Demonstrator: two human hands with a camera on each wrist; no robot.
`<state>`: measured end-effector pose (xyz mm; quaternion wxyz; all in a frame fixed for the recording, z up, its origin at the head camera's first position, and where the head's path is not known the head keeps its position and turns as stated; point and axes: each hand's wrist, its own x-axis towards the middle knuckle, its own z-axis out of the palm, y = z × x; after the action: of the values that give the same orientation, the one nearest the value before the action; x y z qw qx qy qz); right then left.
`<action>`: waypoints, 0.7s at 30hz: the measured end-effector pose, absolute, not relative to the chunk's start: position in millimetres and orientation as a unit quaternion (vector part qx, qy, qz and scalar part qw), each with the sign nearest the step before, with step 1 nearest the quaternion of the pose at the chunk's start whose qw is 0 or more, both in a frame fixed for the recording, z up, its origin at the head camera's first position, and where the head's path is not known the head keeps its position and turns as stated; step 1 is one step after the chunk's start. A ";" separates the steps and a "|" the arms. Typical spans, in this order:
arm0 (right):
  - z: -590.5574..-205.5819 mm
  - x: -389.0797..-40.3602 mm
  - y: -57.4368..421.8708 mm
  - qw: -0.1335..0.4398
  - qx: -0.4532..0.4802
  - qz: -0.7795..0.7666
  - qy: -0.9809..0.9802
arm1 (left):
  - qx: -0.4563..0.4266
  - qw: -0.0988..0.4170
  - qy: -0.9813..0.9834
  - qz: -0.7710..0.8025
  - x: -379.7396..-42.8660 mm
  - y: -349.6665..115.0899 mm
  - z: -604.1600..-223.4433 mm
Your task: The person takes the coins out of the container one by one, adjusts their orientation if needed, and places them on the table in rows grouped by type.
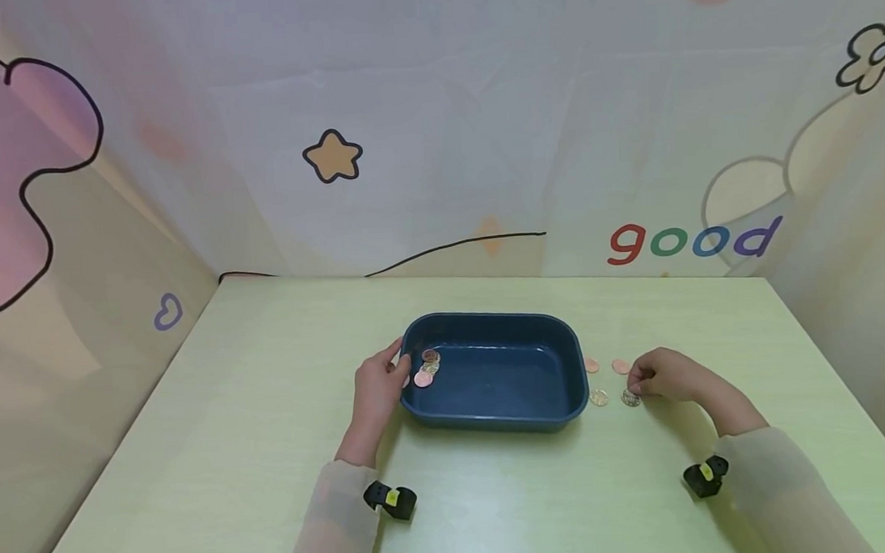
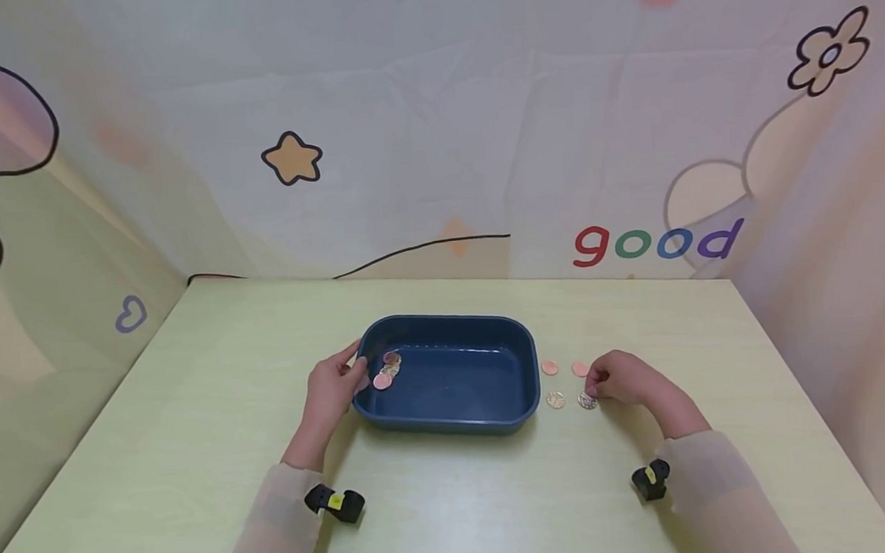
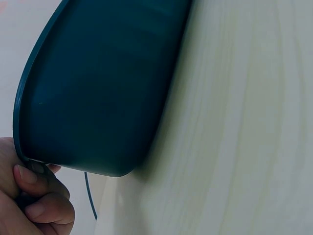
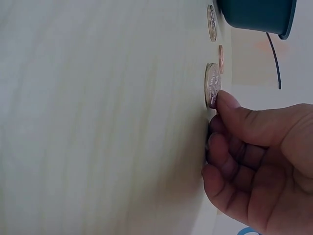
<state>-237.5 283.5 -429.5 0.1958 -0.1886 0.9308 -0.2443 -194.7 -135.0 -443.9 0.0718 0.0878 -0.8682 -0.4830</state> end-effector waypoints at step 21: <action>-431.3 -235.9 278.2 0.175 -0.194 -0.223 0.939 | 0.089 0.069 -0.866 -0.487 -195.2 -135.8 -444.3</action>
<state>-235.9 278.2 -431.3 0.1754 -0.1937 0.9391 -0.2234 -195.2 -135.8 -444.3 0.0688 0.0887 -0.8664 -0.4866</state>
